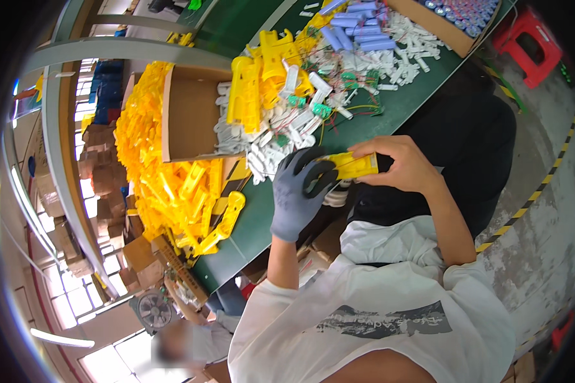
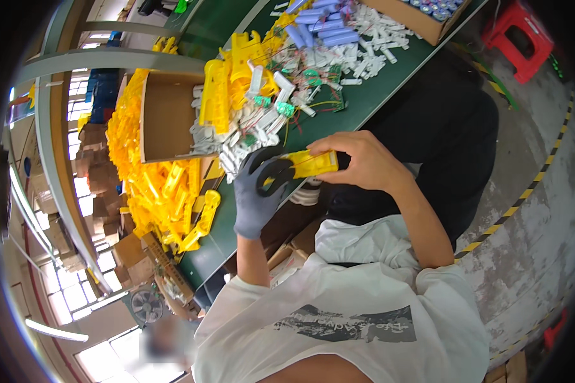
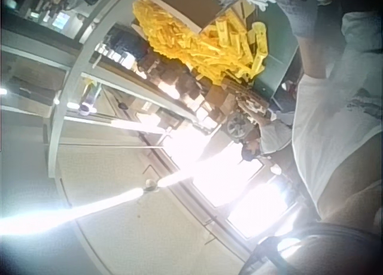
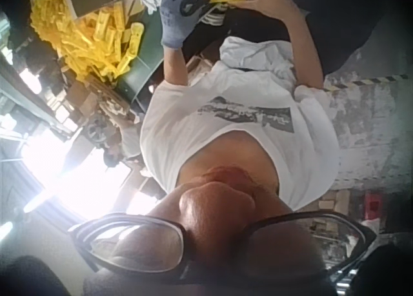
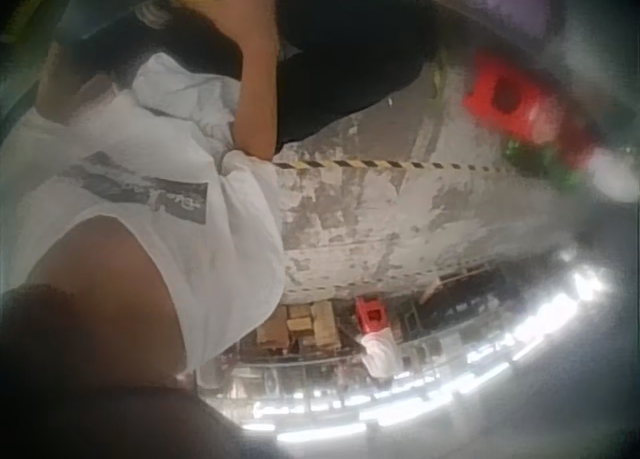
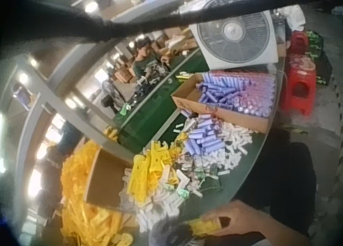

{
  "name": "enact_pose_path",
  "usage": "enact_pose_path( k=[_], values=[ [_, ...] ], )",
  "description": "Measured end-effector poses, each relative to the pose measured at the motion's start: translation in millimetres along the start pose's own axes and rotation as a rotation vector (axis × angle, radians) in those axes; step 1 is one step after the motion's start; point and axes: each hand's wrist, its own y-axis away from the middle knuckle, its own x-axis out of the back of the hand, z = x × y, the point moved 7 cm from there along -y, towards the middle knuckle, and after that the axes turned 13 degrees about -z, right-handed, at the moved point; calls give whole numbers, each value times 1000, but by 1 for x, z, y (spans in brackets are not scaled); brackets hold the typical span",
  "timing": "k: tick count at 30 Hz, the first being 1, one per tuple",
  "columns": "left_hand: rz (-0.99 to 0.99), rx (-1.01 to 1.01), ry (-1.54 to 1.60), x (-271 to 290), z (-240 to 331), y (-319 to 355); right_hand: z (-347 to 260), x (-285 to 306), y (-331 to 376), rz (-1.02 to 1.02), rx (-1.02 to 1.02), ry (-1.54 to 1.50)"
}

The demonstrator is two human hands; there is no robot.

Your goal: Assembling electronic components into yellow plastic casings on a factory production line.

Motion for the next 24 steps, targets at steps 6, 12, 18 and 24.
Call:
enact_pose_path(
  k=[6,12,18,24],
  values=[
    [34,-31,-68,-17,-17,12,3,0,-11,-131,15,30],
    [148,-108,-112,-27,-37,24,9,1,-26,-228,-58,71],
    [88,-133,63,-30,-50,16,9,8,-34,-242,-91,230],
    [55,-138,165,-40,-57,13,-9,25,-37,-132,-202,292]
  ],
)
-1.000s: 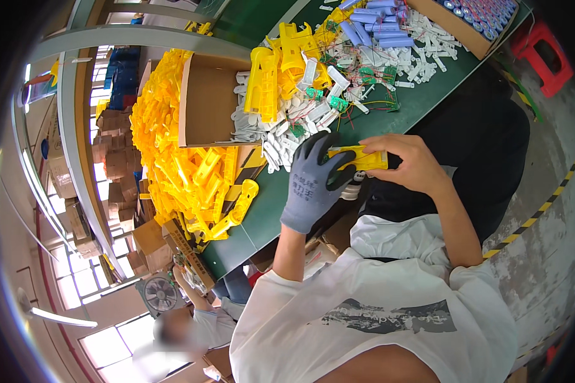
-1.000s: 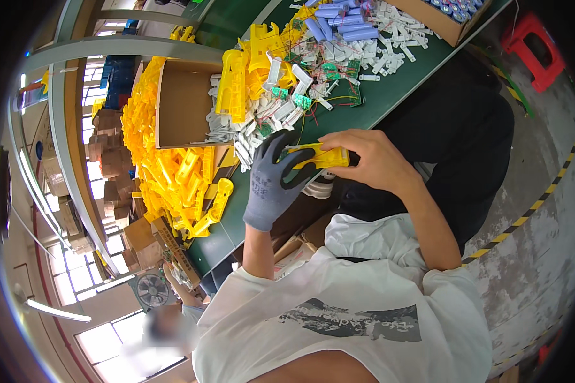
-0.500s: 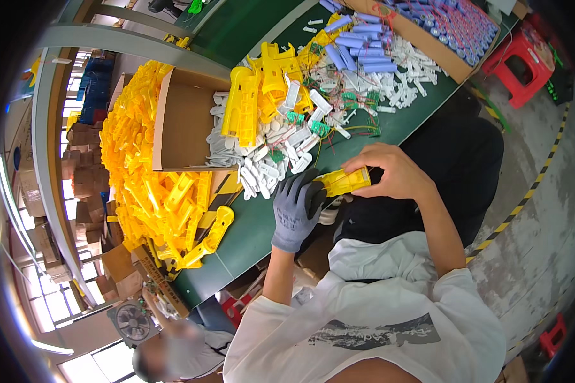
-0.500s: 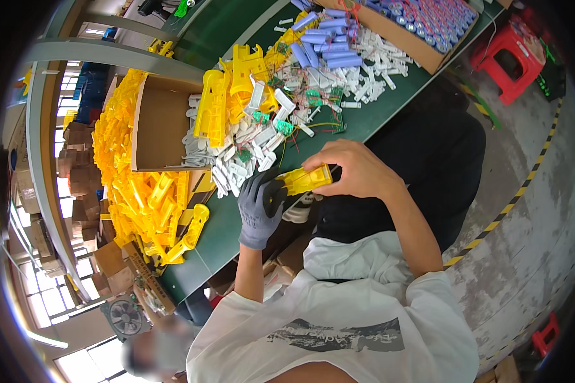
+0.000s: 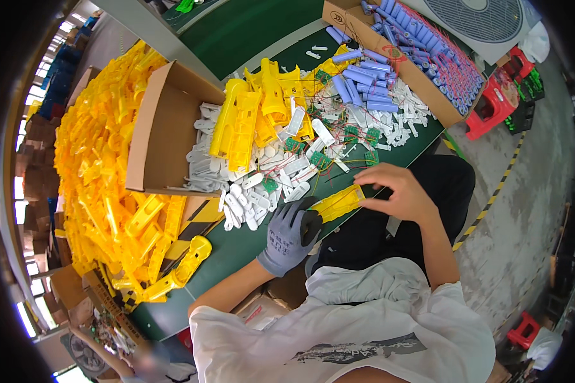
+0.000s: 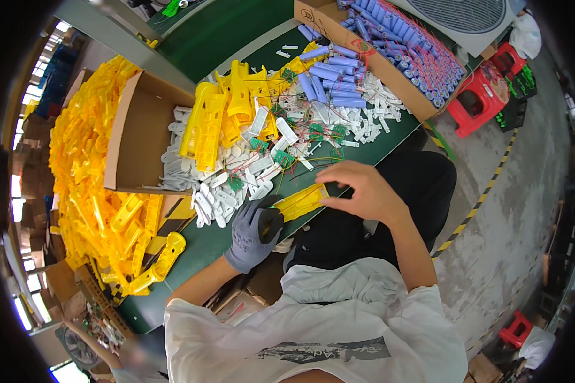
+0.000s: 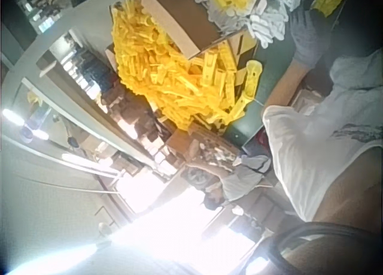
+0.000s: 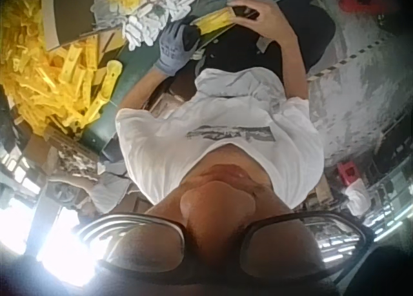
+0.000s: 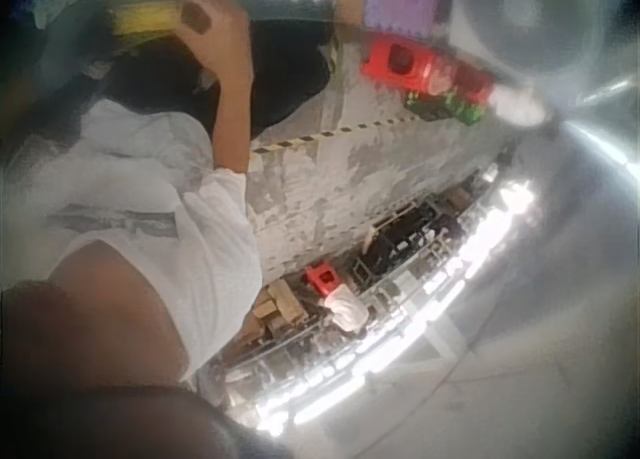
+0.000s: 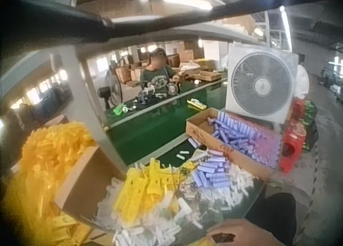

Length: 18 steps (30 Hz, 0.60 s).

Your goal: Assembling electronic components into yellow plastic casings on a factory production line.

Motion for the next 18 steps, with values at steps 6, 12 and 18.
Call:
enact_pose_path(
  k=[6,12,18],
  values=[
    [5,40,-56,17,-12,4,23,85,6,429,-351,211],
    [52,-1,-51,17,-18,8,65,79,27,511,-490,287],
    [67,10,-15,22,-12,3,78,74,26,492,-485,174]
  ],
)
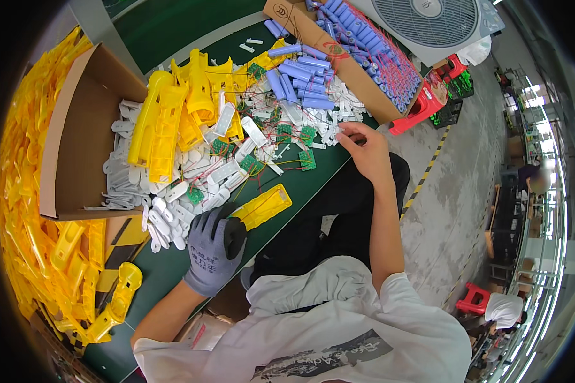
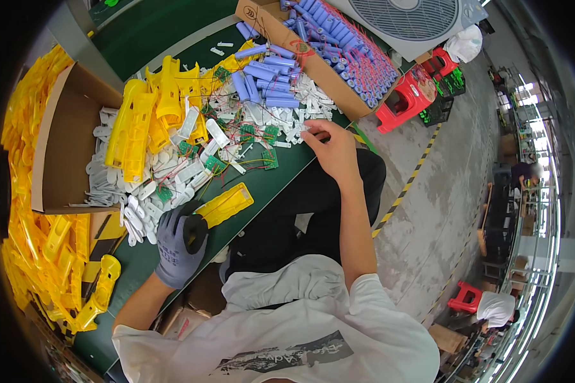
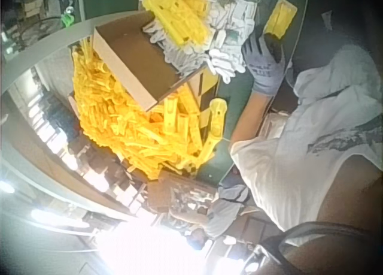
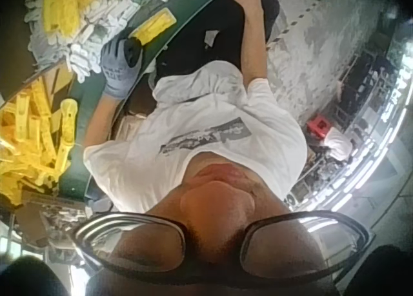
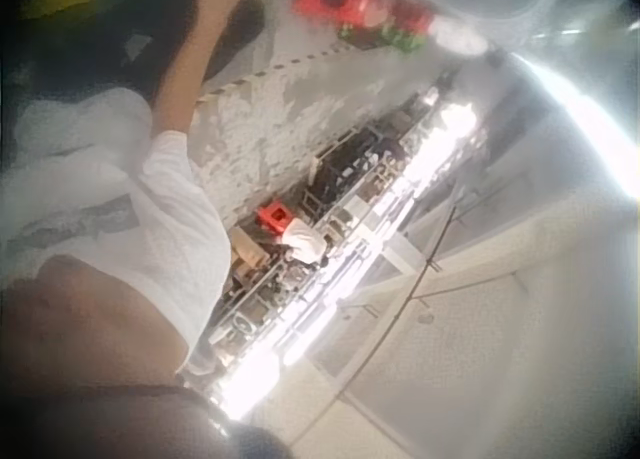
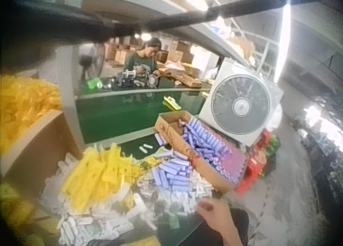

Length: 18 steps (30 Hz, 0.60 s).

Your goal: Assembling electronic components into yellow plastic casings on a factory production line.

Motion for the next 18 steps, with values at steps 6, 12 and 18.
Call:
enact_pose_path(
  k=[6,12,18],
  values=[
    [14,-4,-32,-2,-2,4,-1,-5,-8,-106,63,-5],
    [28,5,-7,-1,-4,4,-26,-9,-4,5,21,286],
    [73,-11,18,5,-1,2,-46,-13,13,270,63,697]
  ],
)
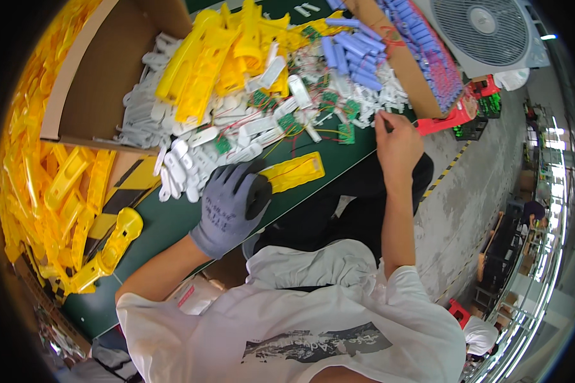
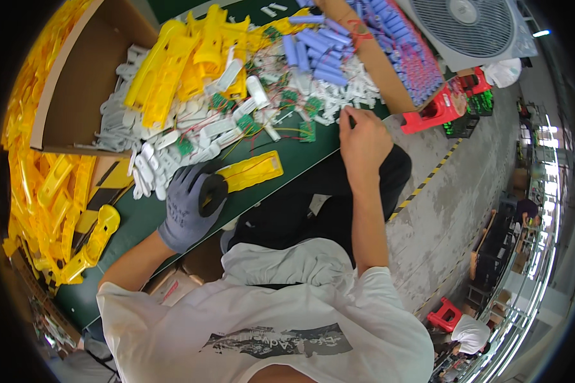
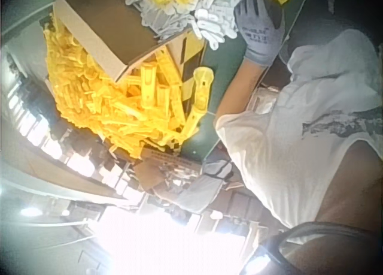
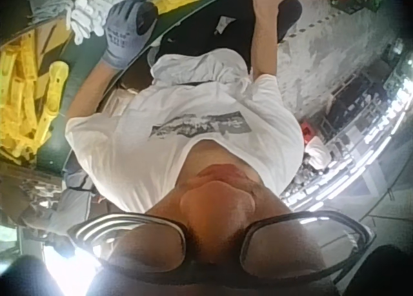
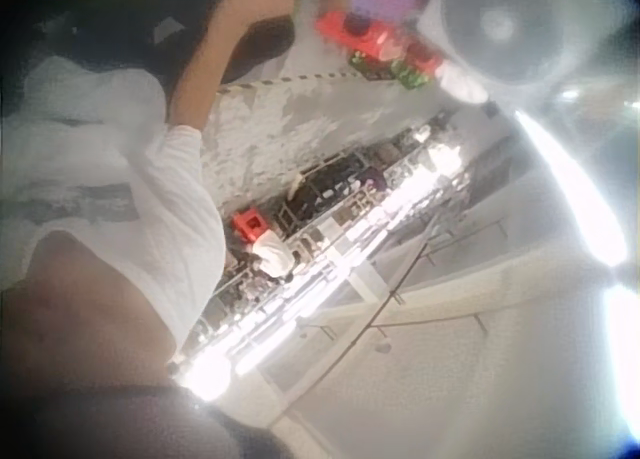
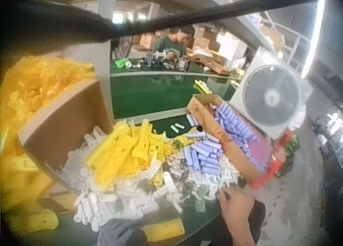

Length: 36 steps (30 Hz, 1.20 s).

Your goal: Assembling electronic components into yellow plastic casings on a factory production line.

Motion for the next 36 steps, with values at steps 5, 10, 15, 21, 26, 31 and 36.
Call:
enact_pose_path(
  k=[5,10,15,21,26,31,36],
  values=[
    [-29,42,1,-4,-6,1,0,-6,2,-41,-45,-3],
    [-19,13,7,-7,-7,5,6,-15,2,121,-1,-218],
    [-14,1,30,-5,-5,5,13,-22,2,179,26,-449],
    [-41,26,13,-7,-7,4,25,-26,-5,144,-24,-642],
    [-39,35,-19,-6,-7,5,31,-23,-7,71,-77,-617],
    [-13,4,5,-4,-3,4,37,-23,-5,22,-167,-471],
    [-13,18,11,-6,-5,6,41,-25,-6,38,-178,-448]
  ],
)
